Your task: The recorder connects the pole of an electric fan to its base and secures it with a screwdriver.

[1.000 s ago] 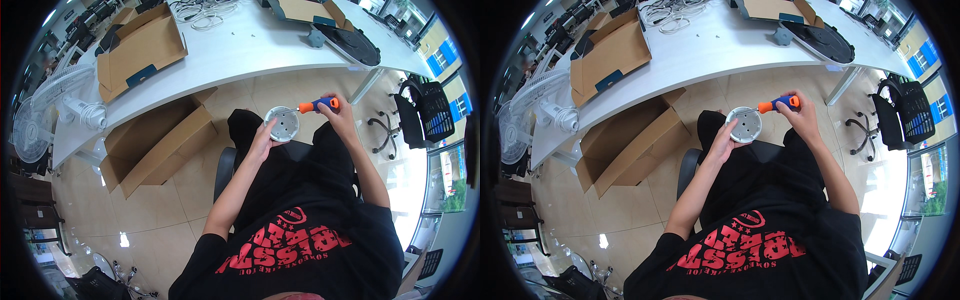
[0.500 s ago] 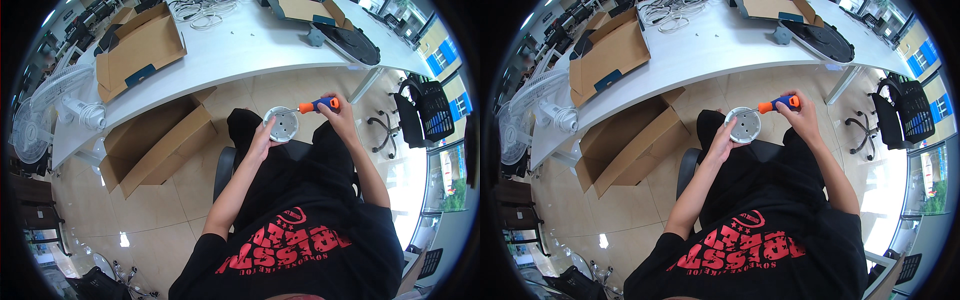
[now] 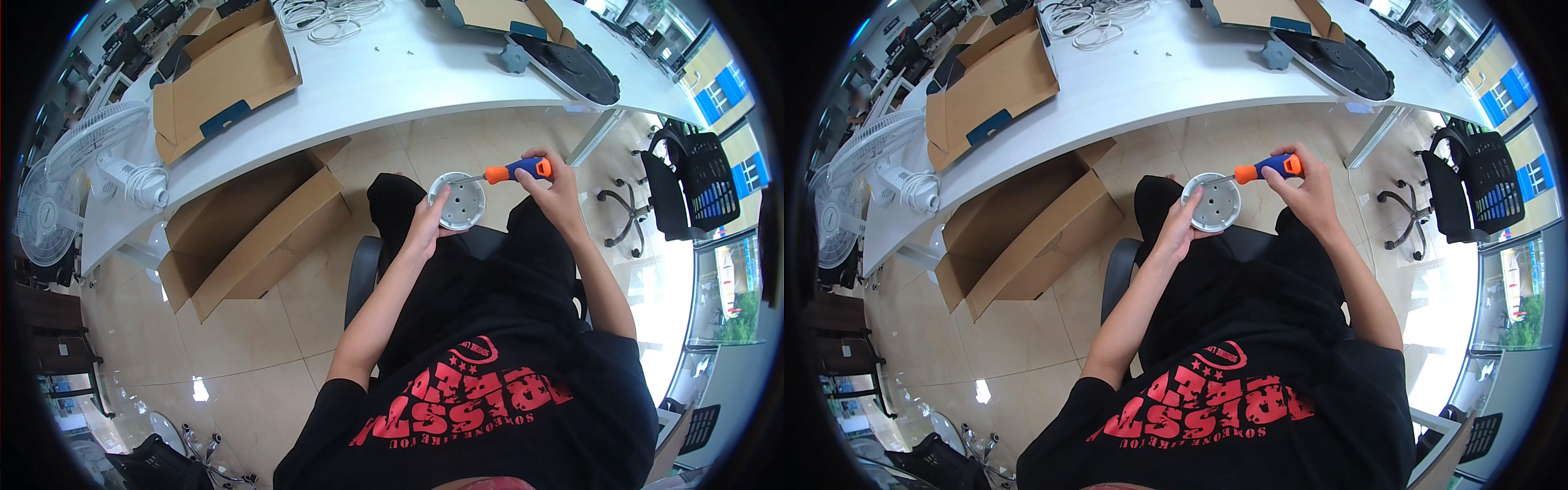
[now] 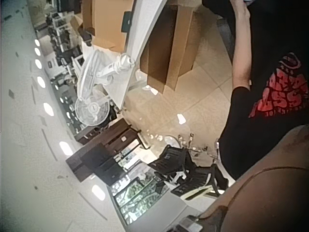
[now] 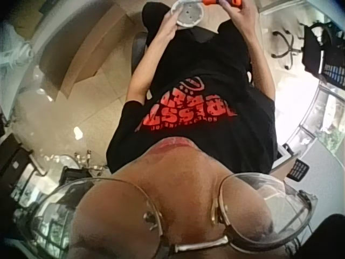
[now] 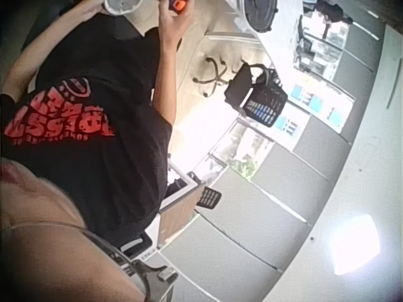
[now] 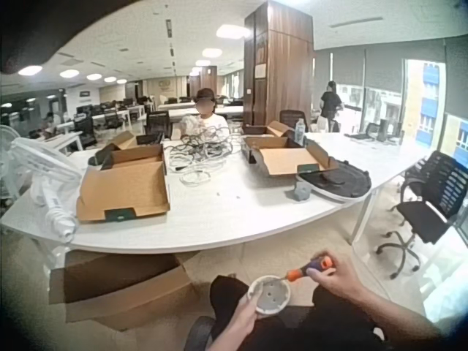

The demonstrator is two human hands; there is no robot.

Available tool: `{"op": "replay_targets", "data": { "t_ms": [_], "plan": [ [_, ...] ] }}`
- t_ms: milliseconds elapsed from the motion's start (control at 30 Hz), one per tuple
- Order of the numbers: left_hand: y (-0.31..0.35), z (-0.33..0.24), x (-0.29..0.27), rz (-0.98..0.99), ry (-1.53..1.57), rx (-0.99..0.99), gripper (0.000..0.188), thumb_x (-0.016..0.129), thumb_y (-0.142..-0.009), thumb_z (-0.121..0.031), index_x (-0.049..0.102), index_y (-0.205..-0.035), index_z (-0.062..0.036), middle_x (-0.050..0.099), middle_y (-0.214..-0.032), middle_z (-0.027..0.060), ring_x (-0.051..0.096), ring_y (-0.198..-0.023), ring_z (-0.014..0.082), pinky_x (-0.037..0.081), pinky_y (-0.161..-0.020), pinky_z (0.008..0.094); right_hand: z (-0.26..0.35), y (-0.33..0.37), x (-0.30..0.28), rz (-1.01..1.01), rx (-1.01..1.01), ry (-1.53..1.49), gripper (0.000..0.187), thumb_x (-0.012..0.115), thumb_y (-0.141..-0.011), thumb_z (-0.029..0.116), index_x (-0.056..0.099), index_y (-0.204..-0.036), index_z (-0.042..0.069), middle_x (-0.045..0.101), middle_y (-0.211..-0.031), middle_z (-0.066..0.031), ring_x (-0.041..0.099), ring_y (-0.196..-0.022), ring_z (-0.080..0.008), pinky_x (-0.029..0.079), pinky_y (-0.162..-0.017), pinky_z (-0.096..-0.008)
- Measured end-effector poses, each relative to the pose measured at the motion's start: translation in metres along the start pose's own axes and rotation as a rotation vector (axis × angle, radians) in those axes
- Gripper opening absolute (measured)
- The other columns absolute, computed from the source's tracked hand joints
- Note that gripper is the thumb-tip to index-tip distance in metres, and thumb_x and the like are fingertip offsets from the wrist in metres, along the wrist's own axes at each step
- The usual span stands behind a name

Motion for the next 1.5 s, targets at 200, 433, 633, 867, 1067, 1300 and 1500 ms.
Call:
{"op": "replay_targets", "data": {
  "t_ms": [200, 433, 633, 867, 1067, 1300, 1500],
  "plan": [
    [0.001, -0.001, 0.002, 0.007, -0.003, 0.004, 0.056, 0.057, -0.104, -0.044, 0.048, -0.141, -0.0032, 0.063, -0.126, 0.0141, 0.071, -0.108, 0.0259, 0.067, -0.078, 0.0452, 0.005, 0.001, -0.001, 0.008, -0.015, 0.043, 0.032, 0.077, -0.084, 0.025, 0.066, -0.102, 0.0, 0.069, -0.084, -0.0106, 0.065, -0.078, -0.0195, 0.051, -0.077, -0.0315],
    [-0.001, 0.002, 0.001, -0.003, -0.008, 0.001, 0.055, 0.057, -0.104, -0.045, 0.05, -0.14, -0.0034, 0.064, -0.125, 0.0135, 0.072, -0.107, 0.025, 0.067, -0.077, 0.0443, 0.011, 0.0, 0.001, 0.017, -0.06, 0.092, 0.031, 0.076, -0.083, 0.025, 0.065, -0.101, 0.002, 0.068, -0.083, -0.0112, 0.065, -0.076, -0.0221, 0.051, -0.075, -0.0321],
    [-0.001, 0.002, 0.001, -0.013, -0.004, 0.008, 0.055, 0.057, -0.104, -0.045, 0.05, -0.14, -0.0039, 0.064, -0.124, 0.0132, 0.072, -0.106, 0.025, 0.067, -0.077, 0.0441, 0.014, -0.001, 0.001, 0.019, -0.062, 0.105, 0.032, 0.076, -0.083, 0.026, 0.065, -0.101, 0.002, 0.067, -0.083, -0.0113, 0.064, -0.074, -0.0229, 0.05, -0.074, -0.0326],
    [0.001, 0.0, 0.002, -0.003, -0.024, 0.014, 0.053, 0.057, -0.104, -0.043, 0.05, -0.139, -0.0035, 0.063, -0.125, 0.0149, 0.071, -0.107, 0.0255, 0.067, -0.075, 0.0423, 0.011, 0.0, 0.001, 0.015, -0.056, 0.088, 0.031, 0.075, -0.084, 0.026, 0.065, -0.101, 0.002, 0.067, -0.083, -0.0109, 0.065, -0.076, -0.0219, 0.05, -0.075, -0.0321],
    [0.0, -0.001, 0.001, -0.024, -0.016, -0.006, 0.05, 0.056, -0.105, -0.041, 0.05, -0.14, -0.0053, 0.063, -0.125, 0.0145, 0.071, -0.109, 0.0258, 0.067, -0.075, 0.0429, 0.008, 0.001, 0.001, 0.003, -0.031, 0.051, 0.031, 0.075, -0.084, 0.025, 0.066, -0.102, 0.001, 0.068, -0.083, -0.0101, 0.065, -0.076, -0.0209, 0.05, -0.076, -0.0322],
    [0.0, -0.001, 0.002, -0.019, -0.014, -0.006, 0.051, 0.057, -0.105, -0.042, 0.05, -0.139, -0.0047, 0.064, -0.124, 0.0145, 0.071, -0.107, 0.0255, 0.067, -0.075, 0.0429, 0.009, 0.0, 0.0, 0.014, -0.048, 0.081, 0.031, 0.075, -0.084, 0.025, 0.065, -0.102, 0.001, 0.068, -0.083, -0.0108, 0.065, -0.076, -0.0213, 0.05, -0.075, -0.032],
    [-0.001, 0.0, 0.002, -0.008, -0.014, 0.009, 0.051, 0.056, -0.105, -0.042, 0.05, -0.139, -0.0045, 0.064, -0.122, 0.0142, 0.072, -0.105, 0.0249, 0.067, -0.074, 0.0428, 0.012, -0.001, 0.001, 0.017, -0.053, 0.096, 0.032, 0.075, -0.083, 0.026, 0.065, -0.101, 0.001, 0.067, -0.084, -0.0116, 0.065, -0.076, -0.0225, 0.05, -0.075, -0.0324]
  ]
}}
Point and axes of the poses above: each hand's wrist, its own y-axis away from the middle knuckle, its own x-axis out of the palm, z = x × y, the point moved 2 cm from there along -y, towards the middle knuckle
